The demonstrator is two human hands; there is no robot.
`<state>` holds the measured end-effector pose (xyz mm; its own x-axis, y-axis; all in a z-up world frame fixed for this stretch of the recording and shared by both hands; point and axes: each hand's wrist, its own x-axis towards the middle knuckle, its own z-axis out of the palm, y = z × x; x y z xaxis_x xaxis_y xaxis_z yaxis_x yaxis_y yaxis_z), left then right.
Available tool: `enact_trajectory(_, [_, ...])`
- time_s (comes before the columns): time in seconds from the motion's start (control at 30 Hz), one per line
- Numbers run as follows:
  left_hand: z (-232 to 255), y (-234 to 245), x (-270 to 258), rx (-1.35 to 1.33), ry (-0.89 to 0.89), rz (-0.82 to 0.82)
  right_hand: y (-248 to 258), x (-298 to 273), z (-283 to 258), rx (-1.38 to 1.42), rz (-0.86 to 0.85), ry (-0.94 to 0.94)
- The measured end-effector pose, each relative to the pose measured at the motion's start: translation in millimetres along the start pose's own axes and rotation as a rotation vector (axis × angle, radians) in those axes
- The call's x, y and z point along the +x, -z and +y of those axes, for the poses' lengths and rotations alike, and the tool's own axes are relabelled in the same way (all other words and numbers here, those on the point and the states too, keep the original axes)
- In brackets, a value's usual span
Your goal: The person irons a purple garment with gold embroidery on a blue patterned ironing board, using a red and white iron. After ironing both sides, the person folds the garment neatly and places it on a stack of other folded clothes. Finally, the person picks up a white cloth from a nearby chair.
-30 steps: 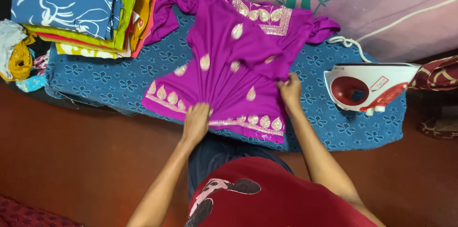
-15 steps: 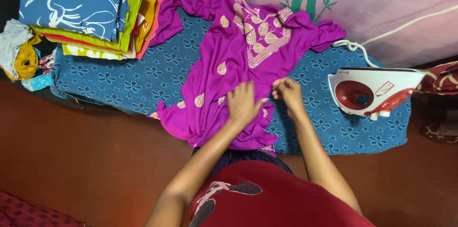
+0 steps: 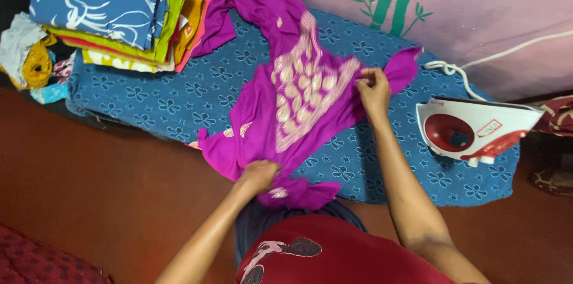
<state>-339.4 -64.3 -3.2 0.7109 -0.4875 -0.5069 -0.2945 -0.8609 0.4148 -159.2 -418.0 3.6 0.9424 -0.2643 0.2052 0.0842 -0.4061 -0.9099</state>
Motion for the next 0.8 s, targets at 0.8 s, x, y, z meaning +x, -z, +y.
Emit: enact_trajectory(0.8, [70.9,39.3,105.1,-0.832,0.202,0.829,-47.7,-48.1,-85.8,0.406,-0.754,-0.634])
